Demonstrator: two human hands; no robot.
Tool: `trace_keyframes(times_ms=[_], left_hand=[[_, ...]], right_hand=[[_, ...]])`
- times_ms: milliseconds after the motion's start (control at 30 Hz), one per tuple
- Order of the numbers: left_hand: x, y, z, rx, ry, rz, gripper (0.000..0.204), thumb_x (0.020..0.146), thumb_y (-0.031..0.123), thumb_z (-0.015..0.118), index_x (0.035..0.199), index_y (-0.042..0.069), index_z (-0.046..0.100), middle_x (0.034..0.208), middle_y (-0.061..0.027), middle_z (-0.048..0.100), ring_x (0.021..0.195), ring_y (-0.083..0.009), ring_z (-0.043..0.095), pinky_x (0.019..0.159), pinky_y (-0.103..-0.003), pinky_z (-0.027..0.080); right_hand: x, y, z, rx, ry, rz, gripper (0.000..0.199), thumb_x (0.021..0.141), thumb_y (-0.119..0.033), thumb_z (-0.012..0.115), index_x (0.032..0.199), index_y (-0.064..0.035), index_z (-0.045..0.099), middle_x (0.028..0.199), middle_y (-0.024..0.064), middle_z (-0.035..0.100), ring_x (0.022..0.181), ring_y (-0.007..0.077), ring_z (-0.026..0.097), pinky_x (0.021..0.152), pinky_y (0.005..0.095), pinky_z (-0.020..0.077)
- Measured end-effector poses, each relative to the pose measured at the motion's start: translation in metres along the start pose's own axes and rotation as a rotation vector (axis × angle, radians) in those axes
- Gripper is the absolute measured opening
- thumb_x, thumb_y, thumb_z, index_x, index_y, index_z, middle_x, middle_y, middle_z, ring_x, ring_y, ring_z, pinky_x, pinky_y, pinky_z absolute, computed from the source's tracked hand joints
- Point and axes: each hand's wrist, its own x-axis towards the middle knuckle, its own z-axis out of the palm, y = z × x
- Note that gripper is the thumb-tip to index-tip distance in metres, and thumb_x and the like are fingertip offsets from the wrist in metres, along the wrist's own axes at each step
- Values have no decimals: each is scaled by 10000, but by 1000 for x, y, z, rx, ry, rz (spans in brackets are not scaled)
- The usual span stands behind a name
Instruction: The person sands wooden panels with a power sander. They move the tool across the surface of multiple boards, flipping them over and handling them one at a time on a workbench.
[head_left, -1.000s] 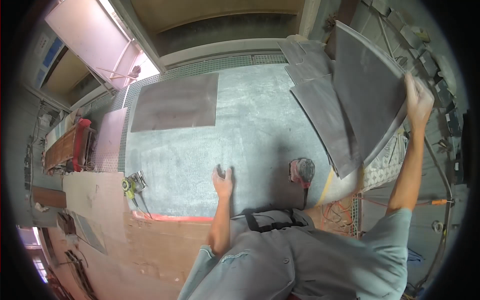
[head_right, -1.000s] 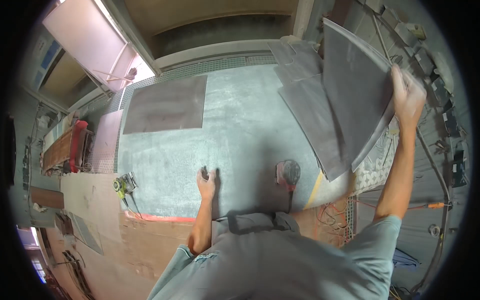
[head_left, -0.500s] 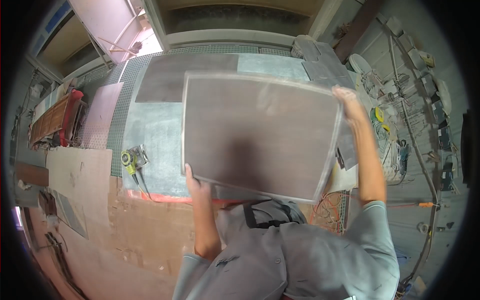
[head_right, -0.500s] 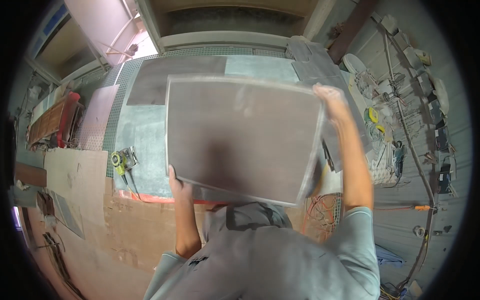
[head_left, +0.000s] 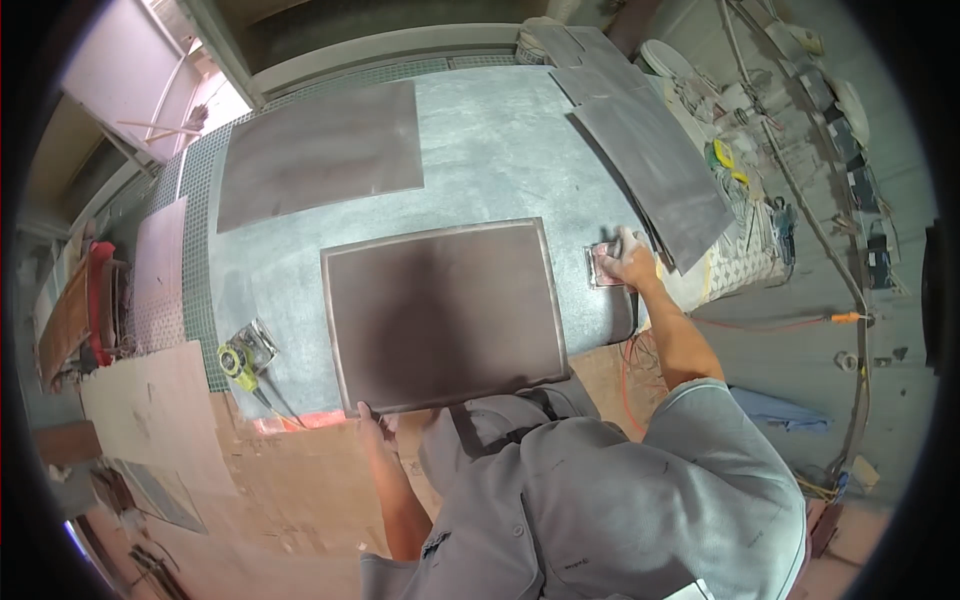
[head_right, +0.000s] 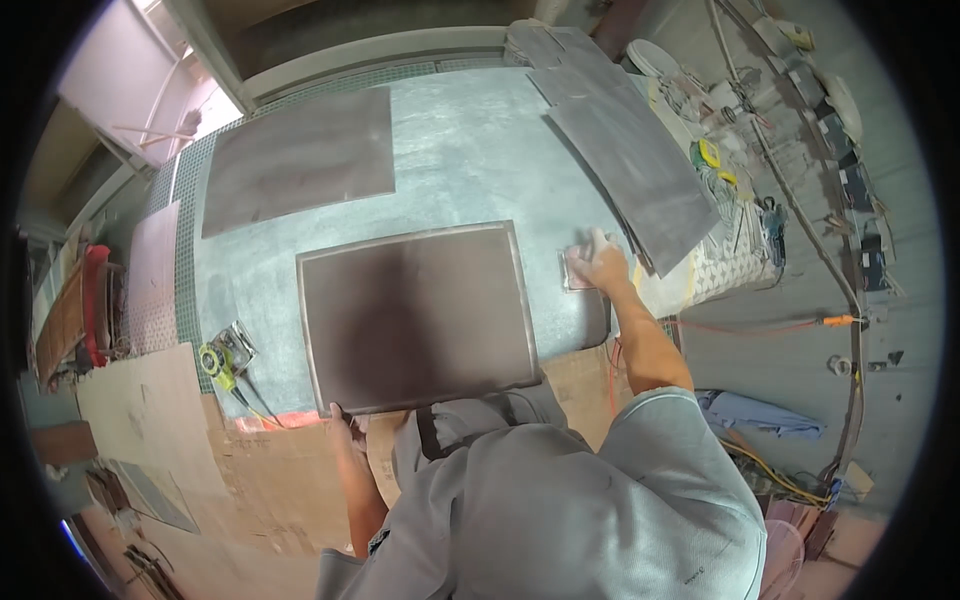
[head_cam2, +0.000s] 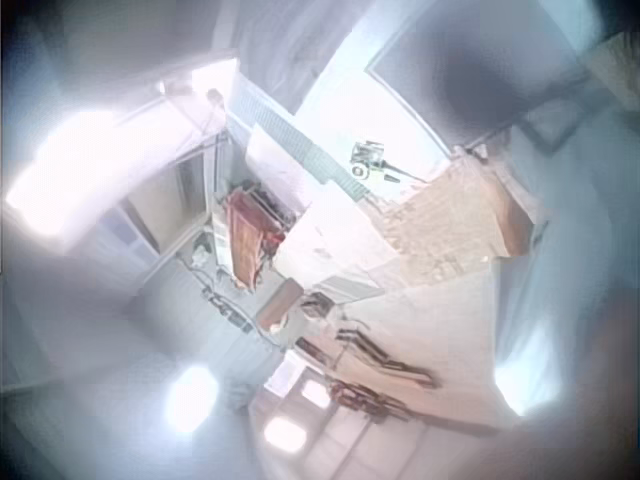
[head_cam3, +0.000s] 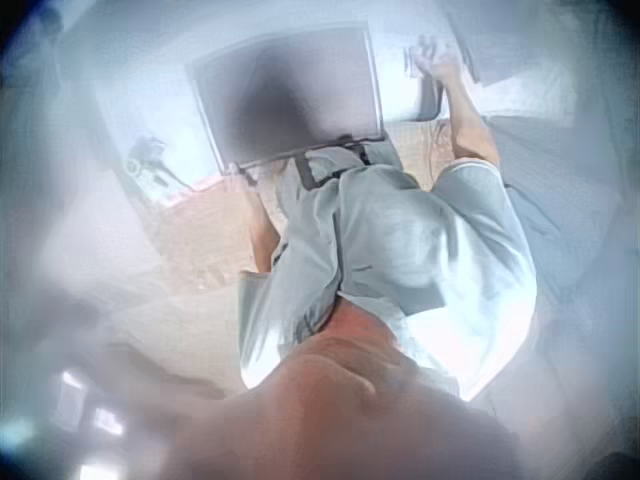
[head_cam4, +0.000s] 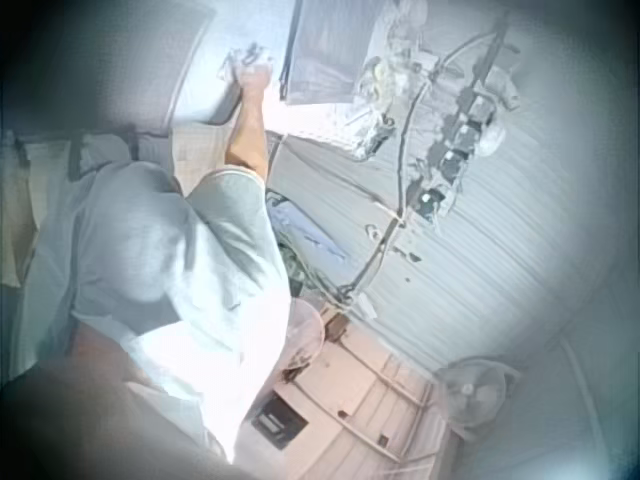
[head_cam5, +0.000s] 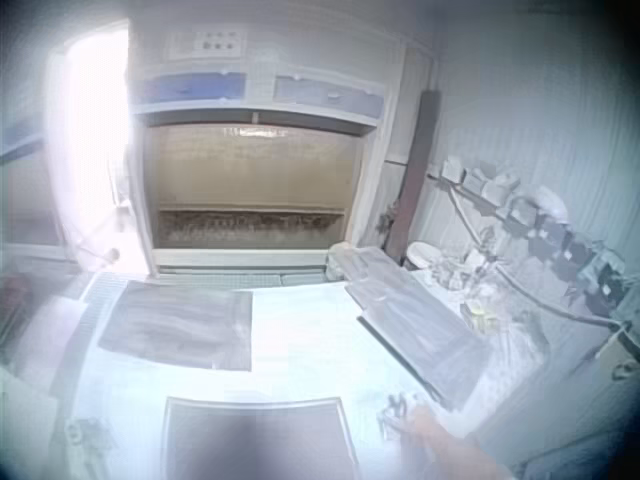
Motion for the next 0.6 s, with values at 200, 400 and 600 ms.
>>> trace_keyframes(times_ms=[200, 400, 600], left_hand=[[51, 10, -40, 924, 95, 117, 630, 1125, 563, 564, 1161, -37, 753, 909, -154, 775, 976, -277, 796, 683, -413, 616], [-6, 87, 74, 1372, 192, 730, 508, 985, 521, 759, 1054, 18, 792, 904, -210, 763, 886, -404, 739, 838, -511, 561], [23, 68, 166, 1621, 185, 989, 1348, 665, 719, 926, 1695, 65, 355, 1693, -369, 312, 1579, -533, 298, 1264, -653, 289]], right_hand=[[-19, 16, 16, 168, 93, 37, 1008, 699, -418, 998, 1525, -148, 487, 1270, 336, 632, 1222, 536, 625, 1053, 551, 526], [-30, 32, 2, 237, 80, -8, 888, 765, -377, 933, 1519, -148, 523, 1284, 305, 692, 1217, 500, 681, 1034, 525, 542], [-53, -25, -11, 418, 5, 195, 742, 755, -400, 904, 1385, -128, 623, 1112, 258, 778, 1070, 462, 756, 919, 494, 602]])
